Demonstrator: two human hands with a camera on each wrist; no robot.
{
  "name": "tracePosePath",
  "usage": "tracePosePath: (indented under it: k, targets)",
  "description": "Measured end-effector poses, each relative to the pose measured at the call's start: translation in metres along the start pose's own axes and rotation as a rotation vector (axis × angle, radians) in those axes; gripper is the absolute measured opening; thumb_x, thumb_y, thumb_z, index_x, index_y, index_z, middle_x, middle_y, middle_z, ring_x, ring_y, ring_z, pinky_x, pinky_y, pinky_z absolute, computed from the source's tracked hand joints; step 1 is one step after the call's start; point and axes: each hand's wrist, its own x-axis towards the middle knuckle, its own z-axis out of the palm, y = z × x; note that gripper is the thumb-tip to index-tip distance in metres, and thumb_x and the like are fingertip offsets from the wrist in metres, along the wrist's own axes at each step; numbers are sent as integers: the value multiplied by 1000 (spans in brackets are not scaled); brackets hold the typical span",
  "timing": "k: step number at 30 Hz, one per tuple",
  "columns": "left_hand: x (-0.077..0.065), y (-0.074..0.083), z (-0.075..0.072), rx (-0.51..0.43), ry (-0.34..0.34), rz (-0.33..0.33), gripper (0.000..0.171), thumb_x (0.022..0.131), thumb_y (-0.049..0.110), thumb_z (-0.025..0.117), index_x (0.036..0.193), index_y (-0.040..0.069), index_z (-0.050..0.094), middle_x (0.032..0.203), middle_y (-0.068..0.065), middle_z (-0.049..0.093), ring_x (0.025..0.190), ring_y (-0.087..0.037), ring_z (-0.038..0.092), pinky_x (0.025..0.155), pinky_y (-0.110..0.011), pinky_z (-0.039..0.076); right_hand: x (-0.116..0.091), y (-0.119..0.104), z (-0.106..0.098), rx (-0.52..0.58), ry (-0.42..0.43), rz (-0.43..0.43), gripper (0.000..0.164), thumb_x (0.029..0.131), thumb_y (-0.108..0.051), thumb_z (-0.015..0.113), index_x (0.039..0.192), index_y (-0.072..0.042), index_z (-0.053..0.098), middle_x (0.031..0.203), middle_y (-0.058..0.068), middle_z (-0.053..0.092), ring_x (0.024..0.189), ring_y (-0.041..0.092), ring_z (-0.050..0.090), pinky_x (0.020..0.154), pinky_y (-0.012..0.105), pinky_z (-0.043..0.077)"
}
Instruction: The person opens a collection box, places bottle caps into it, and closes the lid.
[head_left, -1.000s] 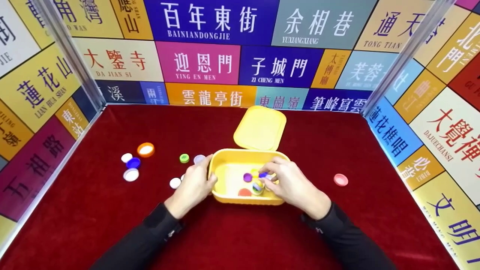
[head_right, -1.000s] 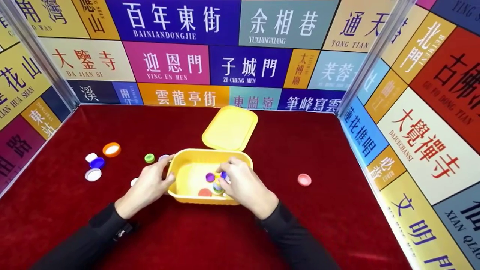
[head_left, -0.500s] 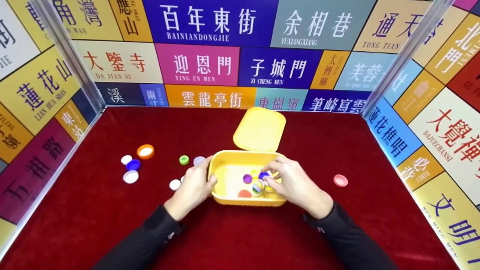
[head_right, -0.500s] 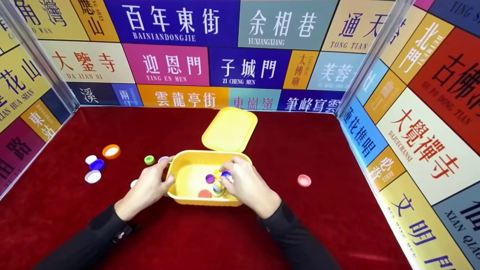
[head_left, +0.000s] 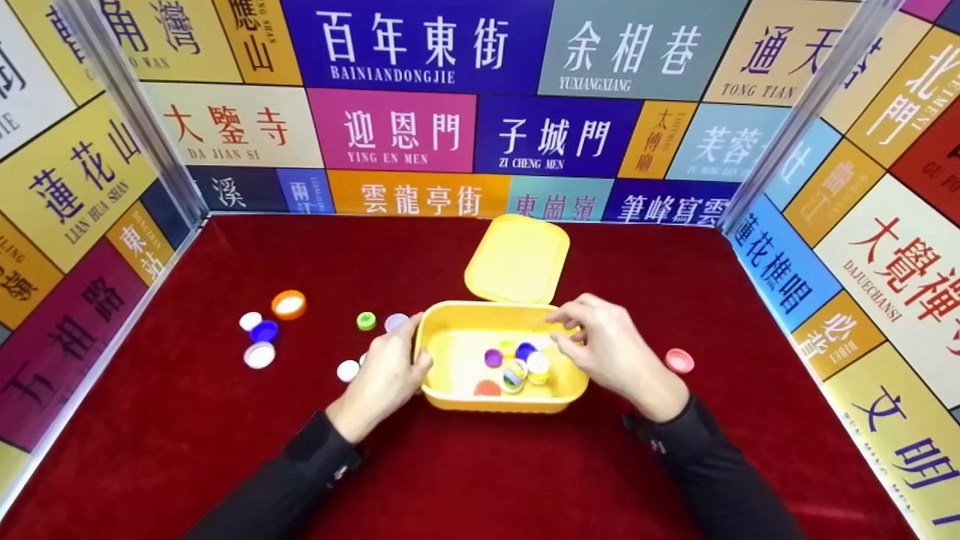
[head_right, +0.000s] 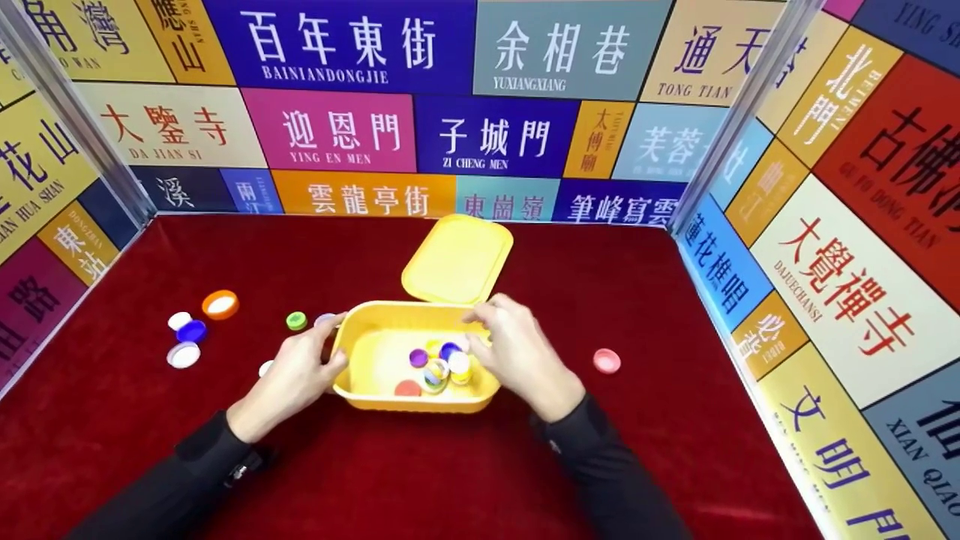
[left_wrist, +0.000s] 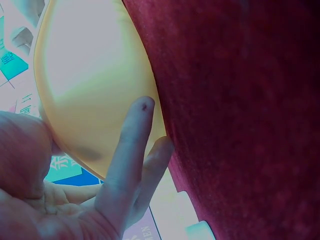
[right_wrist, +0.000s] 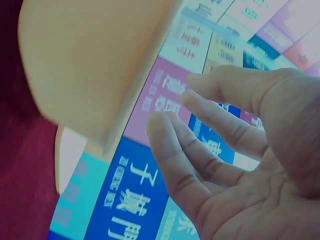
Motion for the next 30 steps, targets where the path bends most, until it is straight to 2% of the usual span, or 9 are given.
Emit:
tracePosePath:
  k: [6, 12, 17, 25, 30]
  targets:
    - [0, -1, 0, 2, 5, 13, 64, 105, 6, 71, 167, -5, 58, 161, -24, 71, 133, -34, 78, 114, -52, 66, 3, 21, -17, -25, 30, 83, 20, 101, -8, 87, 121, -4, 88, 112, 17, 83, 100, 32, 82, 86, 53, 72]
    - [1, -1, 0, -9, -10, -9, 65, 106, 7, 70, 169, -3, 56, 163, -23, 70, 134, -32, 77, 114, -51, 66, 0, 50, -38, -73, 6, 215, 30, 103, -13, 86, 131, -3, 84, 123, 22, 84, 114, 43, 80, 102, 62, 66]
    - [1, -1, 0, -2, -14, -14, 66, 106, 7, 70, 169, -3, 56, 163, -23, 70, 132, -32, 78, 112, -50, 67, -6, 74, -53, -113, -47, 323, 39, 106, -21, 84, 140, -2, 80, 131, 27, 79, 122, 47, 74, 108, 65, 60]
    - [1, -1, 0, 2, -12, -20, 66, 105, 7, 71, 169, -3, 56, 162, -23, 70, 129, -32, 79, 110, -51, 68, -15, 109, -63, -176, -167, 408, 53, 103, -27, 88, 144, 3, 76, 133, 36, 72, 122, 51, 66, 108, 67, 57]
    - [1, 0, 1, -3, -6, -10, 66, 105, 6, 71, 168, -3, 57, 161, -24, 71, 128, -32, 79, 110, -51, 68, -20, 122, -66, -199, -276, 468, 62, 102, -28, 89, 149, 7, 70, 144, 39, 68, 132, 53, 60, 120, 72, 52]
